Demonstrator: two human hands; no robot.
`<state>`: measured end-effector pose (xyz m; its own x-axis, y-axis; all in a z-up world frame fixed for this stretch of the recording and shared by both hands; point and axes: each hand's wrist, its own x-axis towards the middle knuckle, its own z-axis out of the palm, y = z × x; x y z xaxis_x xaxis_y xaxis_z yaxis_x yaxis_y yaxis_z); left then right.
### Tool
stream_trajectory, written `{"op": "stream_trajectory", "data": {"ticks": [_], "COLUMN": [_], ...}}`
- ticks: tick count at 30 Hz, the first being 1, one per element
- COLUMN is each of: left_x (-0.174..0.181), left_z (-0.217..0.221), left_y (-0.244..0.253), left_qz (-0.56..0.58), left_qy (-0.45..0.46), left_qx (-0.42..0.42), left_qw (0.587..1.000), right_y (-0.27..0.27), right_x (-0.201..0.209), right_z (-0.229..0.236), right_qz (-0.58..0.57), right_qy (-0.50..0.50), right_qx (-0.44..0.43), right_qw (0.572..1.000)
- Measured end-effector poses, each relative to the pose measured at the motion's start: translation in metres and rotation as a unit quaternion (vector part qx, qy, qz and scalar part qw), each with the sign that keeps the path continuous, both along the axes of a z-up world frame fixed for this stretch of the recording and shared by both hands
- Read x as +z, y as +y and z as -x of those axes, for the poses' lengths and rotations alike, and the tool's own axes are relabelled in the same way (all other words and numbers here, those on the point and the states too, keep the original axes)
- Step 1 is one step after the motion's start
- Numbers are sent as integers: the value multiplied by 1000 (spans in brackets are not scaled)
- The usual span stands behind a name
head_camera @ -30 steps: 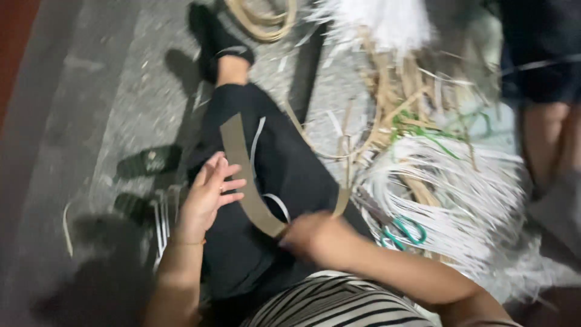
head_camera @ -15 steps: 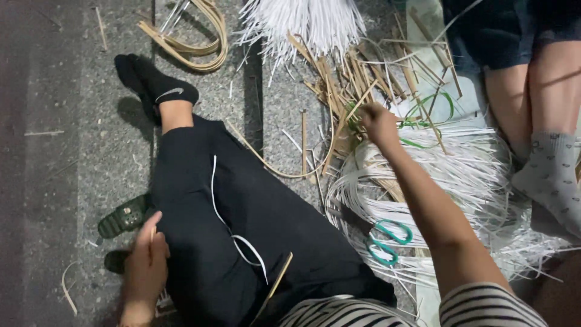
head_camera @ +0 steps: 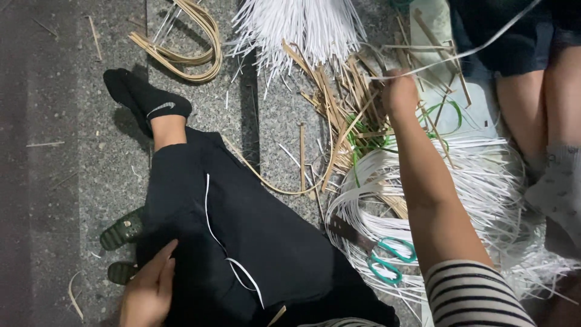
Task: Hand-weaving or assembling a small structure using bamboo and plastic strips.
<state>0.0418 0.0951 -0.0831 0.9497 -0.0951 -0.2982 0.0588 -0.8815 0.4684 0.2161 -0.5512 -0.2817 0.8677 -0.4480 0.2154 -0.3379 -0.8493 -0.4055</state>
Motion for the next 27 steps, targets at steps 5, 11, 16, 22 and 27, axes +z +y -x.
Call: {"op": "stream_trajectory", "data": {"ticks": [5, 11, 16, 22, 27], "left_x": [-15, -24, -25, 7, 15], "left_z": [13, 34, 37, 24, 31], "left_y": [11, 26, 26, 16, 27], "left_qz": [-15, 20, 23, -6, 55], "left_qy": [81, 41, 16, -96, 52], "left_qx": [125, 180, 208, 158, 171], "left_qw": [989, 983, 978, 983, 982], "right_y": [-19, -52, -56, -4, 14], "right_x": [-29, -84, -70, 40, 101], "right_z": [-24, -53, -40, -2, 25], "right_qz": [23, 99, 34, 160, 98], "right_qy": [29, 143, 172, 109, -34], "right_qx": [22, 1, -101, 79, 209], "right_qw": [999, 985, 979, 978, 972]}}
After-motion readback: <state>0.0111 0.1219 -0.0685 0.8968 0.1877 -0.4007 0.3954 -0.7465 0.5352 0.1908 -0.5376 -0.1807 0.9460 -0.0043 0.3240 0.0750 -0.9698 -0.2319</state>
